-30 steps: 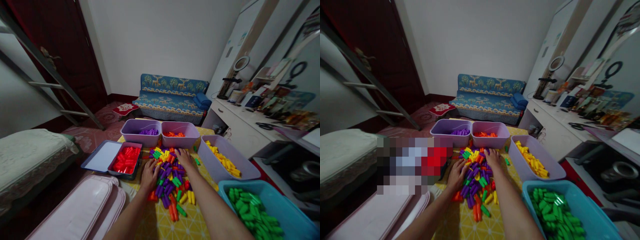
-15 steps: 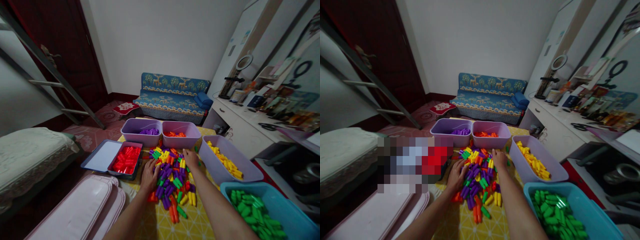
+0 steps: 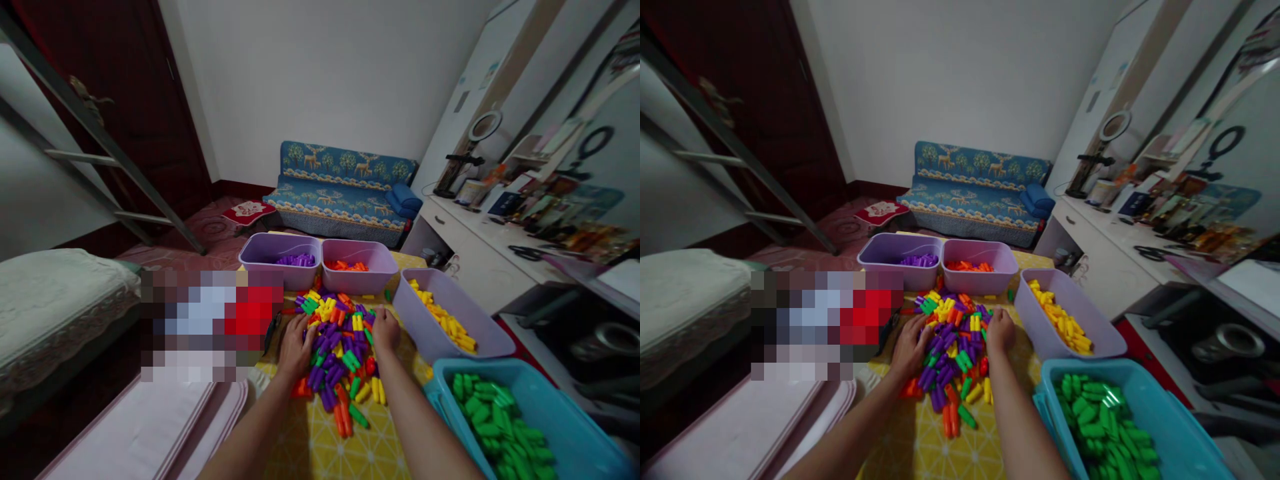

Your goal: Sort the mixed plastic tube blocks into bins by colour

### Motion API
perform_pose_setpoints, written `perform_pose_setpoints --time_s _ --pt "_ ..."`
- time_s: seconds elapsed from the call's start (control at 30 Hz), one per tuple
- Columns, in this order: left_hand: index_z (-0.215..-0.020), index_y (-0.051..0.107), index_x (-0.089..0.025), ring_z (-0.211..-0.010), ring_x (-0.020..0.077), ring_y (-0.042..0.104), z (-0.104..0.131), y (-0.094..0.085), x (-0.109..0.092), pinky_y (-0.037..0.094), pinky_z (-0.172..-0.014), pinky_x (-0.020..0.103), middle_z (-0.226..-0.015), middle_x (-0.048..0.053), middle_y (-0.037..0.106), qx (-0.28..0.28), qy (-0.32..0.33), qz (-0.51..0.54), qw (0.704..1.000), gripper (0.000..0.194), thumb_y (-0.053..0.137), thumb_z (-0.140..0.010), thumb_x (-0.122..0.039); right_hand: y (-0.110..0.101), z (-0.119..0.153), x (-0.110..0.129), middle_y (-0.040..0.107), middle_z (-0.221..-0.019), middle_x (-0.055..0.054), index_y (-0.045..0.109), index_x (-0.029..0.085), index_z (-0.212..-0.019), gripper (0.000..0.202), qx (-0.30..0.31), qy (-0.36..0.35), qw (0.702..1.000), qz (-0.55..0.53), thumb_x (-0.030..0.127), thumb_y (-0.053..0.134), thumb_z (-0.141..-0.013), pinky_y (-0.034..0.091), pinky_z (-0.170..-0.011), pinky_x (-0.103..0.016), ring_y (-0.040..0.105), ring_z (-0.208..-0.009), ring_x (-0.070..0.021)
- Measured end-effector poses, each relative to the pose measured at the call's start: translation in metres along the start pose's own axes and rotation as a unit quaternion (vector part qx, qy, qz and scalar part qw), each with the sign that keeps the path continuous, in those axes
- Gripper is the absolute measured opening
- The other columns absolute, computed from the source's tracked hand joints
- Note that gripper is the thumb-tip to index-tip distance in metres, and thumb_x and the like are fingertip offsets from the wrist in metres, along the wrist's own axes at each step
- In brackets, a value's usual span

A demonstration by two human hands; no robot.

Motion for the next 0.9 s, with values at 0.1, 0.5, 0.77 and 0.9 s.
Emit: perform_pose_setpoints --time_s 0.1,0.5,0.77,0.9 --pt "-0.122 0.065 -0.02 -0.124 0.0256 0.054 0.0 0.0 0.0 0.04 -0.11 0.047 -0.128 0.012 0.063 -0.003 0.001 0.004 1.0 0.04 0.045 -0.095 -0.042 -0.005 0.003 0.001 0.075 -0.077 -0.01 0.074 0.018 -0.088 0.073 -0.012 0.006 0.996 -0.093 0.052 0.01 -0.096 0.043 -0.06 -0.027 0.067 -0.066 -0.0194" --pt "-0.121 0.065 -0.02 -0.124 0.0253 0.054 0.001 -0.002 -0.001 0.04 -0.11 0.047 -0.128 0.011 0.063 -0.007 -0.003 0.018 1.0 0.039 0.045 -0.095 -0.041 0.02 -0.034 0.044 0.072 -0.114 -0.006 0.072 0.023 -0.111 0.044 0.03 -0.151 0.988 0.01 0.012 0.045 -0.078 0.043 -0.091 -0.028 0.062 -0.107 -0.0199" --pt "-0.123 0.064 -0.02 -0.126 0.0258 0.053 0.002 0.0 0.004 0.039 -0.111 0.049 -0.129 0.011 0.062 -0.012 -0.002 0.014 1.0 0.04 0.045 -0.095 -0.042 0.013 -0.037 0.04 0.071 -0.1 -0.018 0.072 0.014 -0.104 0.046 0.015 -0.138 0.984 0.112 0.032 0.031 -0.097 0.041 -0.087 -0.035 0.062 -0.101 -0.0257" --pt "-0.123 0.064 -0.02 -0.125 0.0253 0.053 0.002 0.0 0.002 0.04 -0.11 0.048 -0.129 0.012 0.062 -0.01 -0.003 0.007 1.0 0.04 0.045 -0.096 -0.042 0.018 -0.035 0.05 0.069 -0.118 -0.011 0.069 0.017 -0.115 0.037 0.033 -0.18 0.975 0.127 0.033 0.043 -0.094 0.038 -0.094 -0.028 0.058 -0.111 -0.0207"
Point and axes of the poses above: each hand's wrist, its own z-axis away from the middle knuckle, its own y-axis out of the palm, x = y × z, the point moved 10 cm from there along -z, towards the middle knuckle
